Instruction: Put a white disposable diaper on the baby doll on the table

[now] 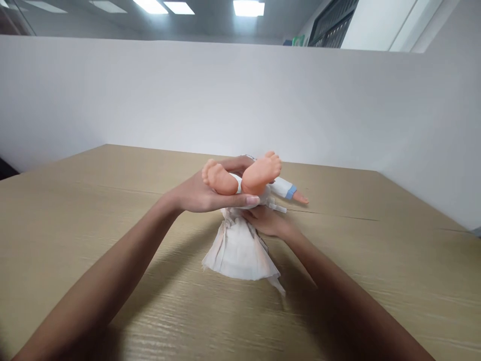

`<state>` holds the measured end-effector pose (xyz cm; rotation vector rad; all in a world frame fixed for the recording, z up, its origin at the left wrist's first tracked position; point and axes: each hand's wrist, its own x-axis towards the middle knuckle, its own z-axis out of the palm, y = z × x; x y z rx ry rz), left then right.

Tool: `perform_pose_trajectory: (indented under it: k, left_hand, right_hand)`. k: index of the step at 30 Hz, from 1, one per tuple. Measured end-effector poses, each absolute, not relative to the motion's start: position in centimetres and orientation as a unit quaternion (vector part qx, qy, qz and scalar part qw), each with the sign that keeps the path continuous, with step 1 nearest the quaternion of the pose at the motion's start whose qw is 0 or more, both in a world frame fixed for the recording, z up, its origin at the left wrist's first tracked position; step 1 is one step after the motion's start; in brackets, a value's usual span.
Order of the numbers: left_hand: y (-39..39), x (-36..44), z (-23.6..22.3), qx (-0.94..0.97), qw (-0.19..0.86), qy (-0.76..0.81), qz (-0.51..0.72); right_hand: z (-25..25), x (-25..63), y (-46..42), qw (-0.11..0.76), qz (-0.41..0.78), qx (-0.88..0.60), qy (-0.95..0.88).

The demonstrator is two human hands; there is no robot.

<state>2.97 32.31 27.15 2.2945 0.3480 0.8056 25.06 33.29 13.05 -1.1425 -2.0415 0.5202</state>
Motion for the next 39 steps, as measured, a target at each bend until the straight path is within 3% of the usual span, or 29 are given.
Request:
perform_pose_trajectory:
  k: [4, 8, 13, 19, 25, 39]
  left_hand:
    - [31.8, 3.1, 26.4, 0.889, 0.33, 0.136, 0.286]
    - [31.2, 3.7, 25.1, 0.889, 0.343, 0.135, 0.27]
    - [29.7, 3.3, 23.2, 0.898, 0.332, 0.088, 0.276]
    - [28.7, -2.1, 19.4, 0.927, 0.24, 0.142, 0.25]
    - [29.6, -6.4, 14.2, 0.957, 0.188, 0.123, 0.183]
    - [29.0, -6.8, 14.4, 0.965, 0.177, 0.165, 0.104]
  right_hand:
    - [14.2, 26.7, 27.9, 0.295, 0.212, -0.51, -0.779]
    - [15.1, 26.7, 23.6, 0.411, 0.096, -0.59, -0.688]
    - [15.4, 25.5, 22.8, 0.457, 0.091, -0.471, -0.749]
    - [13.1, 29.1, 23.0, 0.412, 0.054, -0.377, -0.828]
    - [8.8, 33.8, 24.2, 0.29, -0.076, -0.267, -0.916]
    - [8.8, 34.4, 23.4, 0.201, -0.015, -0.331, -0.922]
